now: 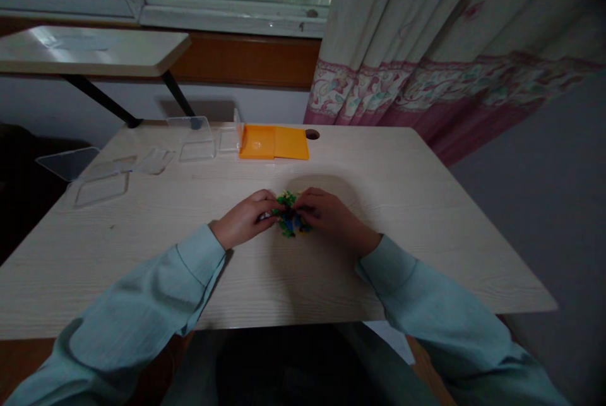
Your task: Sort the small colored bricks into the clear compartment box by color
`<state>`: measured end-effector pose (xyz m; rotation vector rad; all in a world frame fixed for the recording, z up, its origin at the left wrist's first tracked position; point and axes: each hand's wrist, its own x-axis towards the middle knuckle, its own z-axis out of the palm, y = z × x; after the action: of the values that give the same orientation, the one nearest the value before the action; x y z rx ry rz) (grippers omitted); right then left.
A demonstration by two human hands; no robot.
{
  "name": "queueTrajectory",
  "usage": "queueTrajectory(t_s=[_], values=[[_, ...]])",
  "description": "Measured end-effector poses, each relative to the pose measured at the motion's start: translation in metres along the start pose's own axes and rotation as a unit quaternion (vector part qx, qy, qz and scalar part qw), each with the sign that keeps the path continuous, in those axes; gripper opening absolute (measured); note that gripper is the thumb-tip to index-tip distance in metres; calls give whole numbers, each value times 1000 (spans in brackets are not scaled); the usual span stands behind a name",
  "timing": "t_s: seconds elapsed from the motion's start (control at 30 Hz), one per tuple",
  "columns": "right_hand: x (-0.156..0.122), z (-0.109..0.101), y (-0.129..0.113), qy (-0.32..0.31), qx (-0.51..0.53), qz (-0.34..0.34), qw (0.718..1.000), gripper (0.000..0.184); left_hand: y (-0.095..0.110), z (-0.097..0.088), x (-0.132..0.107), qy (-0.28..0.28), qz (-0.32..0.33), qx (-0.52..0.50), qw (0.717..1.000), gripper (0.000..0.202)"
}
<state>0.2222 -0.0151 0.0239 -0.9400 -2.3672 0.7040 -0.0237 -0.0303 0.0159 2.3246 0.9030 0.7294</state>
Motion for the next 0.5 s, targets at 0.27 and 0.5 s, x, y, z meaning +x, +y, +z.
queueTrajectory(t_s=[0.27, 0.5], values=[[-1, -4, 15, 80, -58, 71, 993, 32, -3, -4, 1, 54, -16, 110, 992, 43], [1, 5, 9, 23, -76, 21, 997, 37, -11, 3, 2, -10, 13, 145, 989, 50]])
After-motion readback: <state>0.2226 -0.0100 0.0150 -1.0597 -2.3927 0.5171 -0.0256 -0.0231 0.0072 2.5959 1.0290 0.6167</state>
